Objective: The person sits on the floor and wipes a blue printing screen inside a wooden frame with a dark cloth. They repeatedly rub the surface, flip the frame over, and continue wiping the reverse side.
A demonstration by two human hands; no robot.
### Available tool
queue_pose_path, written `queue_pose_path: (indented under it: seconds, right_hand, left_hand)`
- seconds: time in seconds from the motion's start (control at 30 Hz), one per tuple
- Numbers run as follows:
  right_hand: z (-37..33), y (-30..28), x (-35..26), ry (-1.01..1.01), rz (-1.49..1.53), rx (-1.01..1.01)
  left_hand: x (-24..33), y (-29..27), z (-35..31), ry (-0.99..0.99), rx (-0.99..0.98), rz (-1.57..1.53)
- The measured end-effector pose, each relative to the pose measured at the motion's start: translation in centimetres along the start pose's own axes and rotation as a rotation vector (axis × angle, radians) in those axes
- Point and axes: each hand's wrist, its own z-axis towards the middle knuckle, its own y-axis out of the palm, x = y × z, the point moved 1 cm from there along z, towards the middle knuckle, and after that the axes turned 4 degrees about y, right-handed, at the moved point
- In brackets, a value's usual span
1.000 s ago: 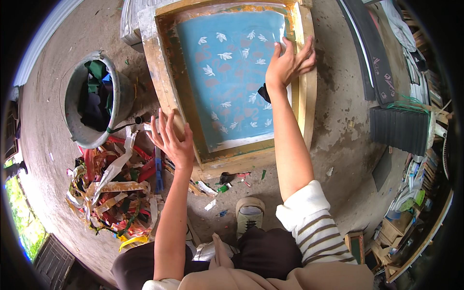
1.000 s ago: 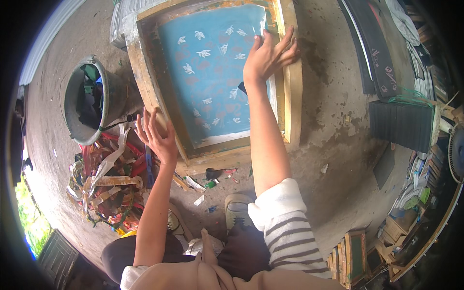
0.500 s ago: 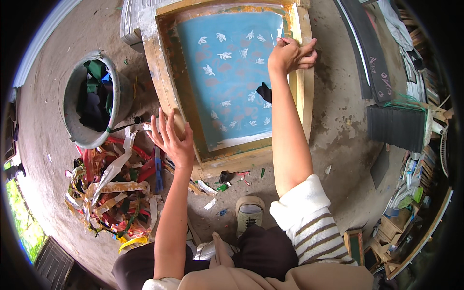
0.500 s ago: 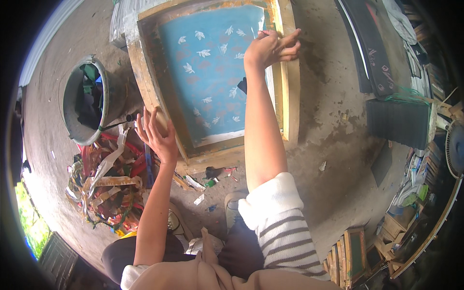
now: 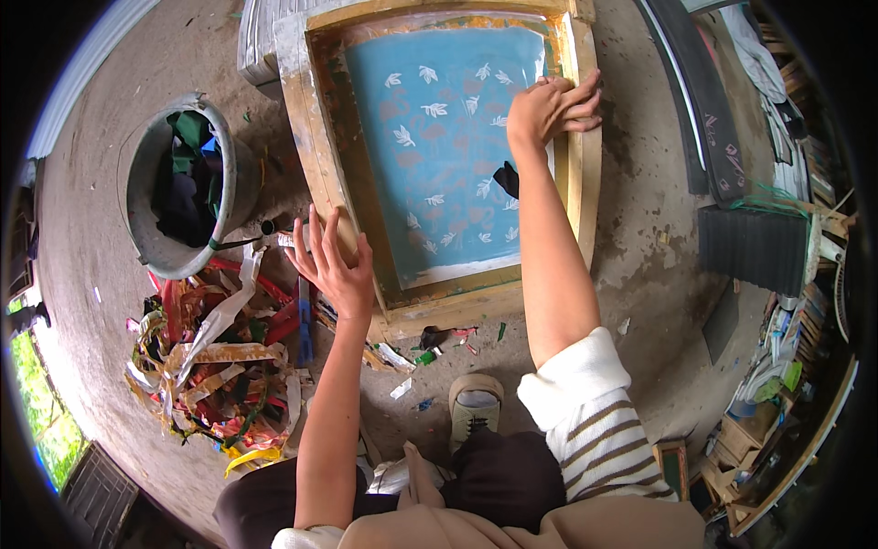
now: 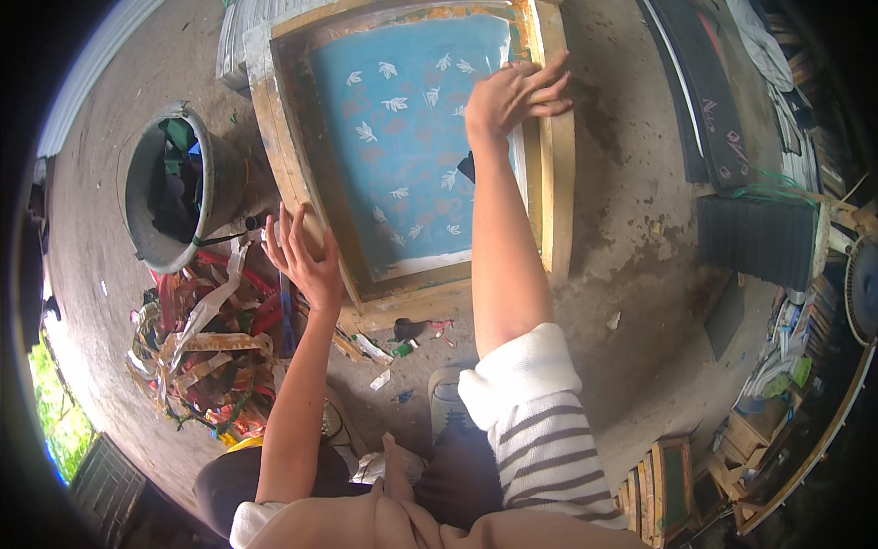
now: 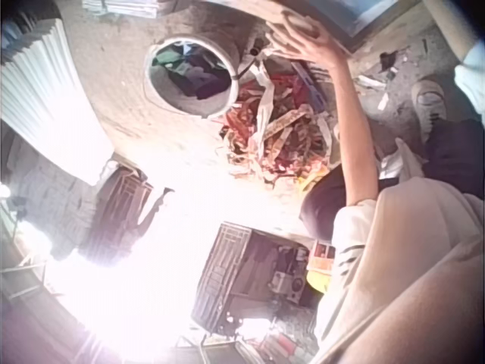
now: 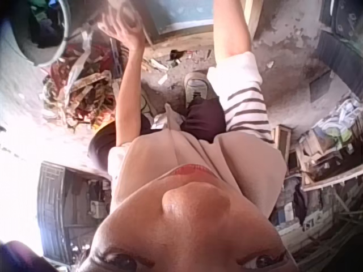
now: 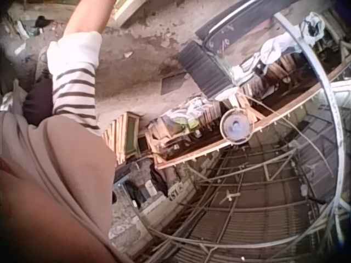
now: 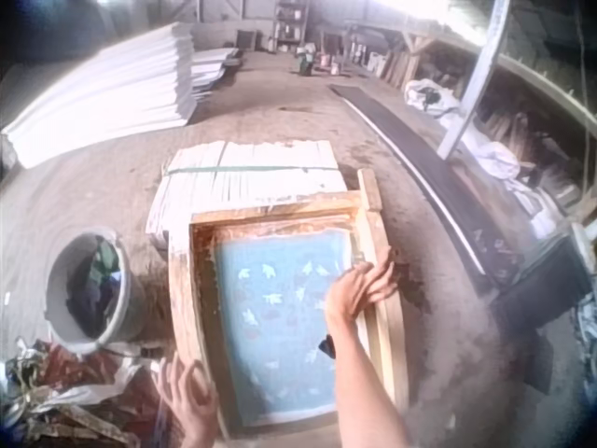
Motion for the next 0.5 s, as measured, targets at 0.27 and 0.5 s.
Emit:
queue_pose_path:
  seconds: [0.27, 0.5]
  right_hand:
    - [0.1, -1.1, 0.8, -0.122, 0.151, -0.037]
    - [-0.5, -2.7, 0.8, -0.099, 0.306, -0.038]
  left_hand:
    - [0.1, 0.0, 0.0, 0.013, 0.014, 0.017]
    - [0.5, -0.2, 0.1, 0.005, -0.017, 0.041]
